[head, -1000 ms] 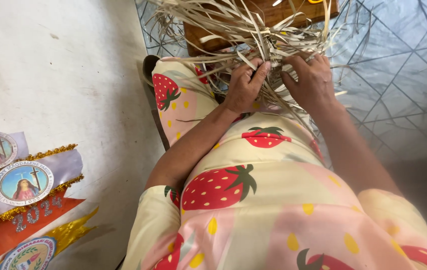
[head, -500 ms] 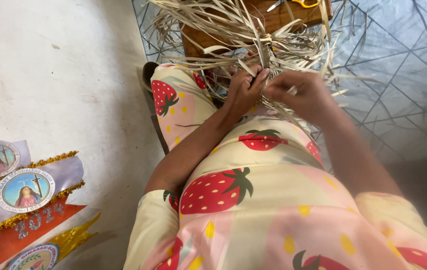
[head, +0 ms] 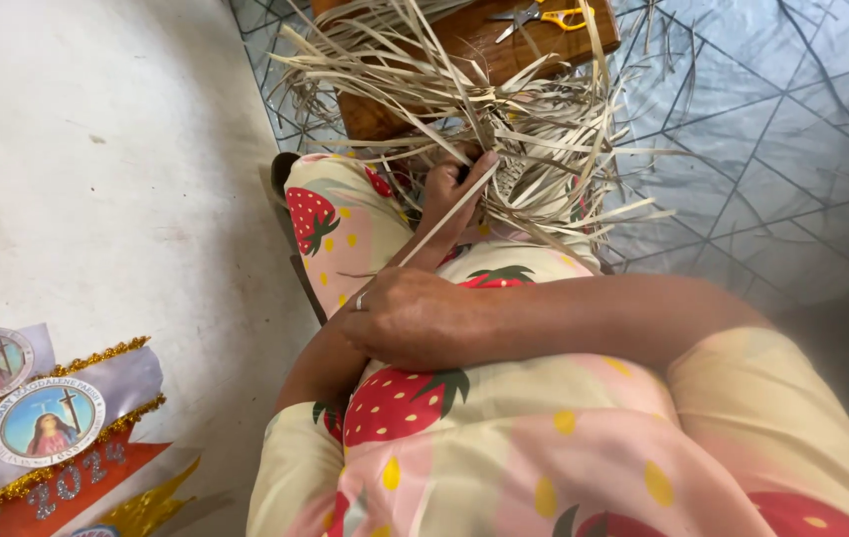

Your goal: Weaving dried plant fibers into a handcrafted item

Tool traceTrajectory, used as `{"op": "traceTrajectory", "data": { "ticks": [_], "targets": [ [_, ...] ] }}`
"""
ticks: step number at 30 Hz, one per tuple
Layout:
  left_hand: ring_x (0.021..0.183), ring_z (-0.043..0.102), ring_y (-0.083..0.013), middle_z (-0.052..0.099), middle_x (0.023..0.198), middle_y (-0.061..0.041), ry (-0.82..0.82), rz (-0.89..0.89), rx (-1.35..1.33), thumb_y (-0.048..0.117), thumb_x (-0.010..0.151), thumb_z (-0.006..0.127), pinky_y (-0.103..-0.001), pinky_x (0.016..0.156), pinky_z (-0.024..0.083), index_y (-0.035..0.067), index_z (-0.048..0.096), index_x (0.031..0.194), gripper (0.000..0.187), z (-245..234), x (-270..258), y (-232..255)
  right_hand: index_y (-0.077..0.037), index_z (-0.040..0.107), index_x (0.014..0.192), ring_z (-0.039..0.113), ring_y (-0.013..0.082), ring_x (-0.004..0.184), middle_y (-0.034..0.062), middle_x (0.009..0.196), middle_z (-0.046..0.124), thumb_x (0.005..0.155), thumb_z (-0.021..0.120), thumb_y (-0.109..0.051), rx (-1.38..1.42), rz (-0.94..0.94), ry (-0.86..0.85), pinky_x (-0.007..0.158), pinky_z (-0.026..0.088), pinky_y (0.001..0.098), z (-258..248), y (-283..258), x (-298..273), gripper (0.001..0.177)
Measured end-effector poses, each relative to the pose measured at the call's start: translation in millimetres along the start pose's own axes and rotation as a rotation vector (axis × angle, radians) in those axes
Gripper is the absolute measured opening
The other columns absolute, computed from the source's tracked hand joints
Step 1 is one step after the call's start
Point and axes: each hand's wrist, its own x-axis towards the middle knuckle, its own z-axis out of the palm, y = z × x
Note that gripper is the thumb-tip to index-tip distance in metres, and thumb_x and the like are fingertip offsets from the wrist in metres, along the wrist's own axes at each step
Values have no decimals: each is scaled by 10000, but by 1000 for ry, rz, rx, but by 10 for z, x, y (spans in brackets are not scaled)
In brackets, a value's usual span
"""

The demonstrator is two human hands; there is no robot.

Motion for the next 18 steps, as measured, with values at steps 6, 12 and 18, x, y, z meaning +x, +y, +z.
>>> {"op": "traceTrajectory", "data": {
  "ticks": [6, 12, 18],
  "targets": [
    [578, 445, -45, 521, 583, 12, -12, -118, -220, 245, 1014, 740, -266, 607, 409, 96, 653, 759, 308, -46, 17, 1134, -89, 620, 791, 625, 335, 556, 99, 606, 543, 912, 624, -78, 169, -27, -12, 608, 516, 437, 169, -30, -44, 121],
    [552, 435, -70, 547, 566, -2, -194, -208, -116, 234, 907, 873, -275, 609, 375, 102, 615, 650, 387, -353, -71, 1193, -92, 638, 860, 659, 368, 624, 112, 652, 570, 930, 609, -79, 230, -4, -162, 679, 521, 490, 228, 9, -3, 77],
    [601, 567, -230, 584, 614, -105, -243, -200, 182, 257, 991, 742, -377, 687, 469, 44, 696, 788, 298, -466, -110, 1184, -26, 716, 1116, 742, 430, 935, 199, 991, 715, 1086, 598, -193, 442, -160, -108, 715, 602, 498, -485, -74, 126, 206]
  ]
}}
